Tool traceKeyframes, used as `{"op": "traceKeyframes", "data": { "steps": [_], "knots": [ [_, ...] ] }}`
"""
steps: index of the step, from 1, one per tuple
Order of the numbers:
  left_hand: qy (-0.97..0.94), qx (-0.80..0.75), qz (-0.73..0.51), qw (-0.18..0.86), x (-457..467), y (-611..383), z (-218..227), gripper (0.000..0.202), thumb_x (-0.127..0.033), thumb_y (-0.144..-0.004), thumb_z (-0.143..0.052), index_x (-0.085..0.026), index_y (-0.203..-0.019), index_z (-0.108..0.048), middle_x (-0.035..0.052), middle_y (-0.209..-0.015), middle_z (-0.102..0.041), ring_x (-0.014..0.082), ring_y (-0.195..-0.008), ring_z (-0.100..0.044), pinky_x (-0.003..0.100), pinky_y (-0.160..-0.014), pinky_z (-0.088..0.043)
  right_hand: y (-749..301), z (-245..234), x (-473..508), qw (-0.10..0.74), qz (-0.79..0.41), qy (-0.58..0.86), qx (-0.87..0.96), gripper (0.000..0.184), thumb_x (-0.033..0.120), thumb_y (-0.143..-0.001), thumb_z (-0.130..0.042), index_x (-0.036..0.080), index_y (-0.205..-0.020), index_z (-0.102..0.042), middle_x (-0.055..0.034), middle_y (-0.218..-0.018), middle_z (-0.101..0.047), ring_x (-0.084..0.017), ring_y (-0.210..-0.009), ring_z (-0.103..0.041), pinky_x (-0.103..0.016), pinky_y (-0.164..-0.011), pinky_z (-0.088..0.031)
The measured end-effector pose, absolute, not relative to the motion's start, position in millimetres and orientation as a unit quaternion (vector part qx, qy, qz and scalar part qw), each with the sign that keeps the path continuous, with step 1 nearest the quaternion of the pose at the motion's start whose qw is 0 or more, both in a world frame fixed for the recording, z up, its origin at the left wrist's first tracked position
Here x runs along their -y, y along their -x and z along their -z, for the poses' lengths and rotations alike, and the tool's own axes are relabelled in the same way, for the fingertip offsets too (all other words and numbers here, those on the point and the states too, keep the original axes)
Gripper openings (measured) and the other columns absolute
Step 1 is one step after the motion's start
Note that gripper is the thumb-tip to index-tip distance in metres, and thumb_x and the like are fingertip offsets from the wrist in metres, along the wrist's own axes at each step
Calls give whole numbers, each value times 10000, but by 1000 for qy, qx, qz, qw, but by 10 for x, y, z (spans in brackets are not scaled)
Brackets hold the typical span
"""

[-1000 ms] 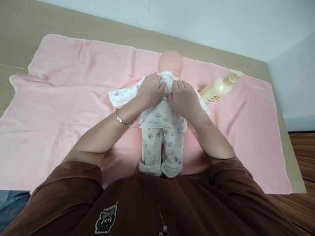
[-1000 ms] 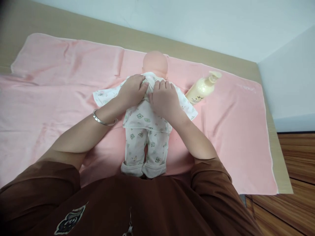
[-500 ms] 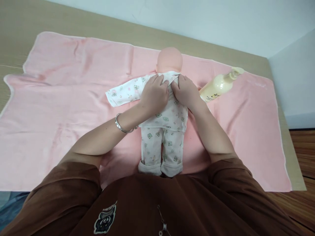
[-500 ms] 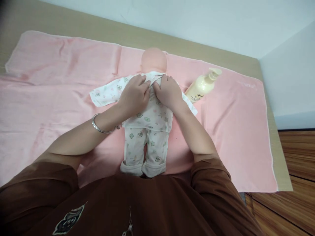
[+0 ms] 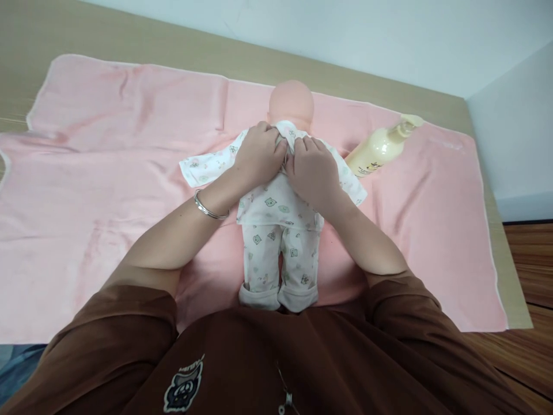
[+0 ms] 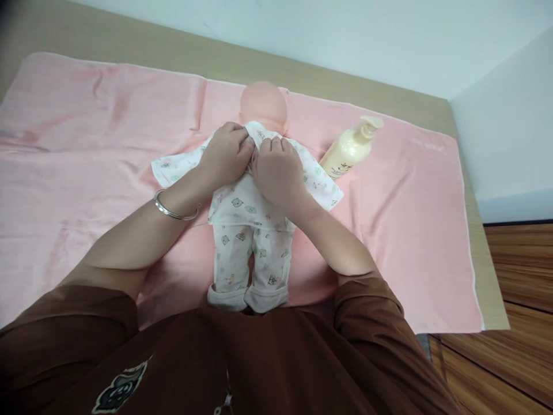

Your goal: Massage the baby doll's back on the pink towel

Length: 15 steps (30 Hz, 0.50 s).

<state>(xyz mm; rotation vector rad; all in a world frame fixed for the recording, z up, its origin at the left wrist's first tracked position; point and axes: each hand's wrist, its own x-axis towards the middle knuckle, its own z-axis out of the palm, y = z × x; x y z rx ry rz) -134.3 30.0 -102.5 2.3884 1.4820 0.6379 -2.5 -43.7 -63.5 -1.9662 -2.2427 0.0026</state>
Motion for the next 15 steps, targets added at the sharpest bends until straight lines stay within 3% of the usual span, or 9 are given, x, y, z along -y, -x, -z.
{"op": "traceKeyframes", "data": {
  "steps": [8,15],
  "knots": [
    [-807,-539,-203,128,-283,1334,1033,267,-283,-1048,-439,-127,-1081,-653,191,-1136,-707,351,-1194,-659,495,-1126,-497,-124,672,299,108,-48,674,729,381,298,-1080,-414,55,-1243,-659,-228,-1331,-707,-349,-1314,-640,-483,-1148,-513],
    [-785,-568,-192,156,-268,1359,1021,435,-402,-1047,-461,-87,-1287,-642,229,-1299,-700,389,-1296,-634,524,-1175,-483,-228,745,132,108,-87,701,699,456,460,-1077,-418,91,-1201,-656,-212,-1210,-736,-383,-1198,-683,-561,-1046,-552]
  ]
}}
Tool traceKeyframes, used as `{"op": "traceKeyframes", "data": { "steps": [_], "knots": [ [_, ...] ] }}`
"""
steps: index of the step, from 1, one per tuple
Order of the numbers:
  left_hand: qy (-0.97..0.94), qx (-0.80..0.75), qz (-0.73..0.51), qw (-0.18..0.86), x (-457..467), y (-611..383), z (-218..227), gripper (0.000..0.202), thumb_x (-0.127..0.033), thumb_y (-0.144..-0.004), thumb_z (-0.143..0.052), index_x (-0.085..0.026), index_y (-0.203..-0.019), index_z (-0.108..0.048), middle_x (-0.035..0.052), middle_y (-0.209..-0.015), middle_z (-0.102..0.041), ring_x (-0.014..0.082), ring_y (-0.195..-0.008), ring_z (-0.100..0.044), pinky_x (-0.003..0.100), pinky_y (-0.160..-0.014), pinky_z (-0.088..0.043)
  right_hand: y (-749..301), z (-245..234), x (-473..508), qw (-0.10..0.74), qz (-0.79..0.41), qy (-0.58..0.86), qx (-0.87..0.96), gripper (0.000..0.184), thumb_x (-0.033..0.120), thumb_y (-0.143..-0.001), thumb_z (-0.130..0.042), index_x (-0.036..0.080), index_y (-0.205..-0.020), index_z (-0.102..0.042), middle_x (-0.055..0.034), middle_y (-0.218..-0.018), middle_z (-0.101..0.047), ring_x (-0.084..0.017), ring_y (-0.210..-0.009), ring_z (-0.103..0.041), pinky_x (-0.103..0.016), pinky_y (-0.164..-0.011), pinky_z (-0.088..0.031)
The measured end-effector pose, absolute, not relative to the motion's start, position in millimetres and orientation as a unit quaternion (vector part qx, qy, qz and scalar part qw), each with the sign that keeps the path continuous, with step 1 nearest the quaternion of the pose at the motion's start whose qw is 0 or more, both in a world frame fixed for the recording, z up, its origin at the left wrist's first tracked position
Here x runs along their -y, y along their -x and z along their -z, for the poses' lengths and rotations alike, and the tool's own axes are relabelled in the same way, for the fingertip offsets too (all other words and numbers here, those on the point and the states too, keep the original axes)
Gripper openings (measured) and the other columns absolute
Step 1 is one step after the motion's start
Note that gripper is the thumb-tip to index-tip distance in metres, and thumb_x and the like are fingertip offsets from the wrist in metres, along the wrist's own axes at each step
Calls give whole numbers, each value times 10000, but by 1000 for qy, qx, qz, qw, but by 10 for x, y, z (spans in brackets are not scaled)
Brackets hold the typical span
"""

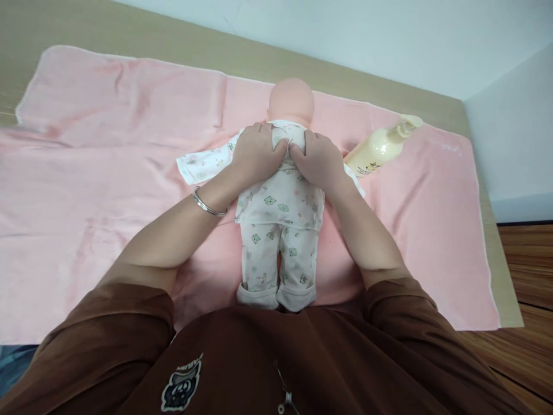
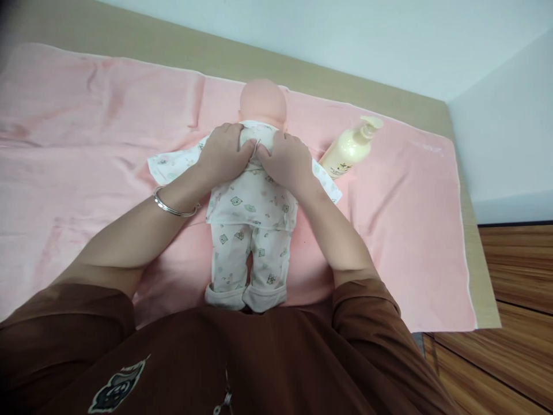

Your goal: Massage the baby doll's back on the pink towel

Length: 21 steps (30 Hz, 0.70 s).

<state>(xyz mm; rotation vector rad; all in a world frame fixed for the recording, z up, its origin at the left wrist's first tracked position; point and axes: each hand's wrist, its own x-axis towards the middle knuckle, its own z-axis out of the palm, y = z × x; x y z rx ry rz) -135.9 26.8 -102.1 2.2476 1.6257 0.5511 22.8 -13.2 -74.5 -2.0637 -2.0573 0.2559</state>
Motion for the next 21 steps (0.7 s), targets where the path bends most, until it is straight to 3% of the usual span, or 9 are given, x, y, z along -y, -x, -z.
{"op": "traceKeyframes", "data": {
  "steps": [9,21],
  "knots": [
    [-773,-583,-188,164,-234,1337,976,373,-439,-1054,-491,-155,-1244,-640,202,-1313,-691,390,-1324,-618,546,-1182,-478,-238,854,92,115,-49,697,706,440,452,-1066,-419,87,-1176,-639,-215,-1229,-713,-383,-1193,-658,-573,-1078,-515],
    [-777,-541,-281,158,-480,1436,1402,380,-584,-1039,-508,-221,-1101,-600,169,-1187,-688,390,-1255,-628,600,-1125,-493,-248,959,51,136,-29,701,700,434,502,-1066,-399,129,-1167,-596,-194,-1224,-690,-358,-1175,-638,-582,-1077,-499]
  ]
}}
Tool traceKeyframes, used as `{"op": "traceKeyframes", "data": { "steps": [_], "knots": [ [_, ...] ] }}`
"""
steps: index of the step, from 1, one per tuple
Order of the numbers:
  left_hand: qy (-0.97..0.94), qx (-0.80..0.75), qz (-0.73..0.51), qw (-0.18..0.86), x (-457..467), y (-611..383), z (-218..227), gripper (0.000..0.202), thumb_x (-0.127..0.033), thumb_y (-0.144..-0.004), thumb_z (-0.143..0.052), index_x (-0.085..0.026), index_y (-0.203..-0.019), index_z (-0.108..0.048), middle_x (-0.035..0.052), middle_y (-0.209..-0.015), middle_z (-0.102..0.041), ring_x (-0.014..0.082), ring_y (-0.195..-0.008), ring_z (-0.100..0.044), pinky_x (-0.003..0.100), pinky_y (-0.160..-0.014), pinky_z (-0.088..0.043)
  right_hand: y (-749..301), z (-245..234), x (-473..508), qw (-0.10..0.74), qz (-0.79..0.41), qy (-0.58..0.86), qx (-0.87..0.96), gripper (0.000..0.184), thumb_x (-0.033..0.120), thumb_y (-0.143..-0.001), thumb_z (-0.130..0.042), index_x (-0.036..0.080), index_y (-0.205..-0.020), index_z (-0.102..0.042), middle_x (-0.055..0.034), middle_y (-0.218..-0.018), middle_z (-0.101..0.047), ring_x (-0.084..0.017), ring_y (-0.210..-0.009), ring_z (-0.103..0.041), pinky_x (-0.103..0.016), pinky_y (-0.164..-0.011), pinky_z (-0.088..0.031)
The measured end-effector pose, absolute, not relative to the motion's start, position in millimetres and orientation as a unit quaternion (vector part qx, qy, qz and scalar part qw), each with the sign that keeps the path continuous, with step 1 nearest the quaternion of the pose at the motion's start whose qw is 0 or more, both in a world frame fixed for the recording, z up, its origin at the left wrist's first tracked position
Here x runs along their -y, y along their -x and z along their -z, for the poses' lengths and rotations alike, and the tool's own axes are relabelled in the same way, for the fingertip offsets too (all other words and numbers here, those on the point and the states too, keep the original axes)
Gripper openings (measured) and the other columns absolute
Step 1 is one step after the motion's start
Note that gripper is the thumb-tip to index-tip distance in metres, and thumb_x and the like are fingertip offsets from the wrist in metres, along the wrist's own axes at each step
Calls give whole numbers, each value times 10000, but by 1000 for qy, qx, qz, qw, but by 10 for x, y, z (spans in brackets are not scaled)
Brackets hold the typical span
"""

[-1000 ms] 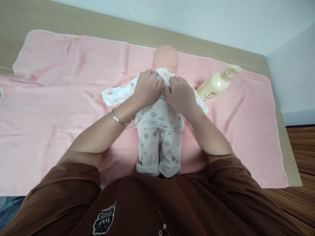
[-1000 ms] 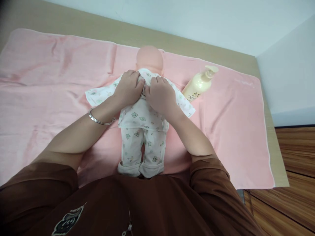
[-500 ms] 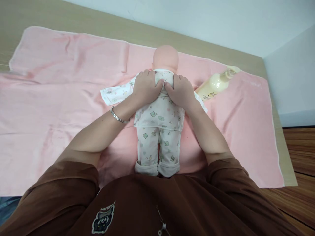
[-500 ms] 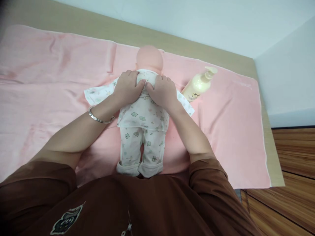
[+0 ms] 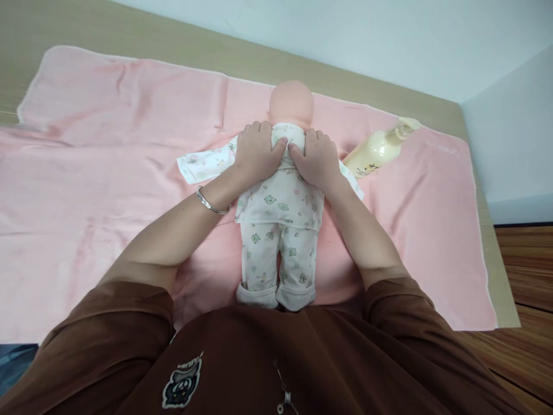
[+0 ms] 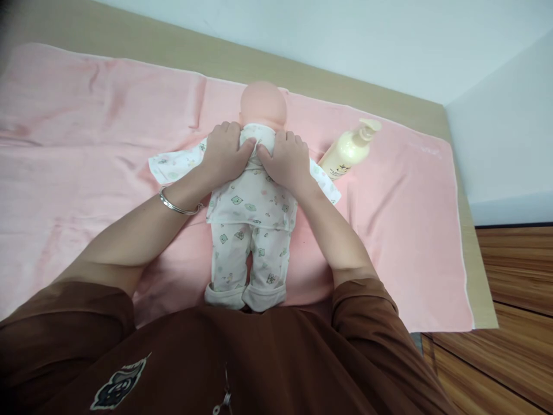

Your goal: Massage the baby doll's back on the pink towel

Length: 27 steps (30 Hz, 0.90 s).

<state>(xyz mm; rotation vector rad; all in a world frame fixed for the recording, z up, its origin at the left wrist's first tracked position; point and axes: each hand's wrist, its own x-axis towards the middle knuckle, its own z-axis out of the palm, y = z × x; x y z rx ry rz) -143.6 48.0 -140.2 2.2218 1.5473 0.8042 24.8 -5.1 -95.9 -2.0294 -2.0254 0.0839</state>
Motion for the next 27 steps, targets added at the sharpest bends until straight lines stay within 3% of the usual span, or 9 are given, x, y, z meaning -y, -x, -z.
{"op": "traceKeyframes", "data": {
  "steps": [4,7,11,14,17,21,24,25,27],
  "knots": [
    [-779,-544,-271,152,-385,1403,1291,359,-538,-1072,-463,-205,-1128,-585,188,-1205,-684,398,-1278,-625,604,-1138,-480,-259,990,31,144,-28,704,695,425,509,-1050,-449,129,-1165,-599,-190,-1234,-689,-364,-1200,-632,-568,-1086,-500],
    [-796,-533,-256,127,-216,1358,1116,251,-357,-1086,-429,-185,-1144,-602,194,-1222,-697,372,-1260,-642,555,-1136,-491,-258,971,20,132,-41,708,693,424,488,-1055,-457,115,-1206,-587,-199,-1278,-675,-374,-1247,-626,-579,-1114,-490],
    [-817,-519,-229,102,-38,1320,969,269,-165,-1030,-403,-149,-1163,-637,200,-1268,-711,351,-1273,-642,505,-1153,-491,-258,892,21,106,-54,708,697,437,457,-1072,-447,88,-1265,-581,-213,-1324,-661,-386,-1290,-617,-588,-1132,-482],
    [-804,-519,-270,111,-49,1326,1007,222,-193,-1028,-428,-229,-1087,-639,148,-1239,-728,316,-1258,-643,500,-1149,-504,-240,804,77,83,-50,703,704,472,454,-1092,-413,60,-1276,-596,-232,-1323,-665,-400,-1285,-628,-585,-1121,-496],
    [-783,-542,-275,133,-140,1345,1051,186,-252,-1029,-451,-231,-977,-628,159,-1212,-720,329,-1242,-639,522,-1134,-517,-160,717,224,72,-36,693,716,493,417,-1106,-382,27,-1313,-601,-251,-1324,-673,-403,-1290,-635,-570,-1132,-500],
    [-784,-555,-227,161,-271,1367,1025,249,-317,-1036,-458,-209,-894,-632,174,-1120,-734,342,-1165,-675,513,-1088,-546,35,647,477,76,-40,667,740,541,300,-1094,-392,-54,-1493,-487,-302,-1571,-533,-411,-1533,-480,-539,-1306,-383],
    [-792,-553,-202,163,-321,1376,1053,316,-328,-1061,-412,-151,-1037,-672,213,-1154,-738,359,-1202,-681,516,-1123,-522,97,616,536,67,-82,669,736,627,260,-1080,-401,-83,-1601,-339,-311,-1726,-331,-417,-1667,-283,-550,-1389,-259],
    [-792,-550,-211,158,-315,1376,1073,343,-343,-1069,-404,-134,-1126,-669,224,-1206,-732,362,-1243,-667,523,-1152,-503,76,608,511,72,-102,667,734,626,250,-1074,-401,-68,-1609,-334,-294,-1741,-313,-405,-1681,-254,-549,-1395,-246],
    [-791,-543,-239,147,-251,1371,1096,407,-384,-1073,-419,-129,-1316,-621,231,-1357,-692,366,-1365,-609,542,-1231,-439,-21,603,398,99,-134,664,729,540,234,-1064,-381,-6,-1542,-449,-248,-1697,-417,-370,-1652,-329,-544,-1373,-292]
  ]
}}
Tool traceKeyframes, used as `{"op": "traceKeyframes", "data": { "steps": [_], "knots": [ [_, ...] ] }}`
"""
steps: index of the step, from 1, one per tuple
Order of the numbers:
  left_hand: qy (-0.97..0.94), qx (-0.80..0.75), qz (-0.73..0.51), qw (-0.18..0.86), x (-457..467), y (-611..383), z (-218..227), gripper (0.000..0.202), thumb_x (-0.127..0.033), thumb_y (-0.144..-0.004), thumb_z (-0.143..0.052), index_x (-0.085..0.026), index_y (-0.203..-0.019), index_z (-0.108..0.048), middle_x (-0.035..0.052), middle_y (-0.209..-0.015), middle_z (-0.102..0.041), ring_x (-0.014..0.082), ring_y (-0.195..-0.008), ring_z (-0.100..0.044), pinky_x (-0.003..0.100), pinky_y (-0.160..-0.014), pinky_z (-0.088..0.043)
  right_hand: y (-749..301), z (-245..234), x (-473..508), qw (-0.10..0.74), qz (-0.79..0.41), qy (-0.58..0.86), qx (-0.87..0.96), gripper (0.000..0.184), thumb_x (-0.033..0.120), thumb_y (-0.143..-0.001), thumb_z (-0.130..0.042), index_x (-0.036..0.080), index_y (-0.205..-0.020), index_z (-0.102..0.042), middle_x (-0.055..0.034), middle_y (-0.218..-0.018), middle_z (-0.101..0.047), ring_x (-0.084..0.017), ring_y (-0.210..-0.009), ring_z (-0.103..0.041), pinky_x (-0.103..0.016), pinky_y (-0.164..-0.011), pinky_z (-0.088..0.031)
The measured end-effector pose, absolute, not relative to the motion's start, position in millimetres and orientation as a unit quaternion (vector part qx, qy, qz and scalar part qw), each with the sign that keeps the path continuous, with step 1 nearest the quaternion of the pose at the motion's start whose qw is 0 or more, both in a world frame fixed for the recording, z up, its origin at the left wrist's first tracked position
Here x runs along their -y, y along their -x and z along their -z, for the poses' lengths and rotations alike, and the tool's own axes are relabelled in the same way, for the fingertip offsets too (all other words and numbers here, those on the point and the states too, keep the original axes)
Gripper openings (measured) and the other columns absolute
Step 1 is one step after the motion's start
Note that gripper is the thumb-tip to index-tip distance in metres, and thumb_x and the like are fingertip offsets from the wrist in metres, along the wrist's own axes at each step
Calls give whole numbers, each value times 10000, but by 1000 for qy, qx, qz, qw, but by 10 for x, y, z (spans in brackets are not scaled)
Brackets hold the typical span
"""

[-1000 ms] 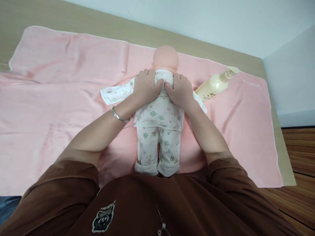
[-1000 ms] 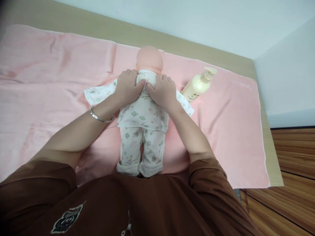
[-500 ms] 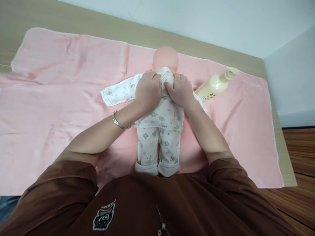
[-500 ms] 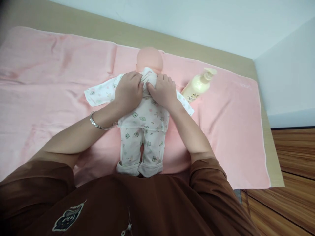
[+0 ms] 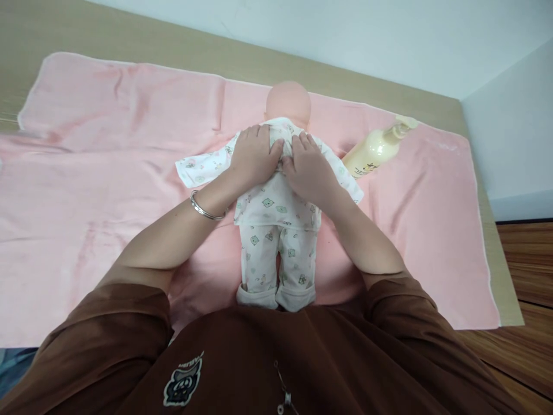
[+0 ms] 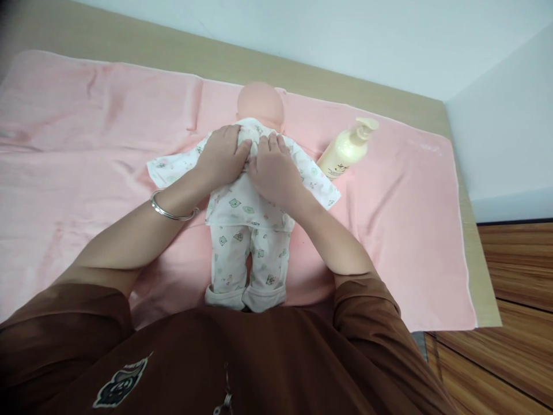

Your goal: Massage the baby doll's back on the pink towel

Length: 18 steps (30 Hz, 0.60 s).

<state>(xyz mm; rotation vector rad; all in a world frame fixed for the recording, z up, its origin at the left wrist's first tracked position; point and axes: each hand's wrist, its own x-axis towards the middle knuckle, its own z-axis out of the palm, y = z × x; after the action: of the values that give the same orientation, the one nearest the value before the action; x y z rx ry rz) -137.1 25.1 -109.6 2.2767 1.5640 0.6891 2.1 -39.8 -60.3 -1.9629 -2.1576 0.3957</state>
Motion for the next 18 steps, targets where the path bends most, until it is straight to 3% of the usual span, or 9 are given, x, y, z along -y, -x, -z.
{"op": "traceKeyframes", "data": {
  "steps": [3,4,6,9,11,13,15,18],
  "knots": [
    [-799,-545,-206,149,-33,1354,1024,583,-398,-1069,-442,-52,-1536,-483,282,-1631,-484,418,-1591,-399,581,-1341,-299,-219,653,157,132,-160,684,699,414,263,-1071,-331,83,-1284,-637,-214,-1458,-649,-340,-1449,-565,-545,-1258,-433],
    [-807,-541,-177,155,50,1348,976,632,-379,-1071,-431,2,-1574,-431,310,-1689,-393,449,-1634,-319,597,-1356,-267,-271,688,86,134,-164,695,687,421,286,-1079,-314,92,-1230,-655,-216,-1390,-683,-338,-1386,-606,-548,-1224,-459],
    [-822,-520,-161,166,181,1342,882,624,-345,-1070,-418,-30,-1608,-402,270,-1737,-340,458,-1661,-257,632,-1362,-246,-327,776,-6,139,-158,708,674,460,330,-1091,-295,81,-1229,-656,-232,-1354,-693,-346,-1358,-617,-563,-1205,-463],
    [-832,-500,-176,162,189,1358,828,525,-301,-1068,-400,-77,-1533,-496,228,-1680,-447,436,-1637,-325,628,-1359,-267,-290,889,15,148,-113,715,674,506,371,-1090,-327,48,-1380,-586,-263,-1495,-609,-387,-1483,-517,-630,-1259,-385],
    [-832,-498,-182,160,58,1385,871,430,-265,-1057,-398,-74,-1382,-606,237,-1541,-573,425,-1568,-437,604,-1335,-330,-213,912,116,136,-88,708,688,575,379,-1079,-379,24,-1521,-476,-282,-1645,-472,-426,-1581,-407,-681,-1298,-311],
    [-829,-495,-199,167,-131,1417,956,326,-227,-1032,-409,-139,-1200,-674,192,-1347,-681,400,-1440,-569,600,-1268,-427,-125,889,245,122,-78,692,707,638,367,-1066,-415,16,-1598,-389,-288,-1714,-375,-447,-1626,-343,-707,-1313,-279],
    [-822,-499,-211,173,-306,1444,1048,285,-210,-1016,-402,-184,-1091,-676,160,-1213,-719,383,-1311,-652,606,-1191,-497,-42,840,368,114,-75,678,722,655,338,-1057,-421,6,-1619,-363,-288,-1724,-361,-448,-1642,-322,-696,-1323,-285],
    [-813,-512,-214,173,-415,1455,1141,321,-239,-1045,-347,-178,-1113,-655,193,-1212,-719,388,-1288,-664,613,-1192,-483,44,761,480,98,-73,671,731,663,291,-1056,-408,-39,-1627,-339,-300,-1727,-345,-451,-1655,-299,-642,-1351,-290]
  ]
}}
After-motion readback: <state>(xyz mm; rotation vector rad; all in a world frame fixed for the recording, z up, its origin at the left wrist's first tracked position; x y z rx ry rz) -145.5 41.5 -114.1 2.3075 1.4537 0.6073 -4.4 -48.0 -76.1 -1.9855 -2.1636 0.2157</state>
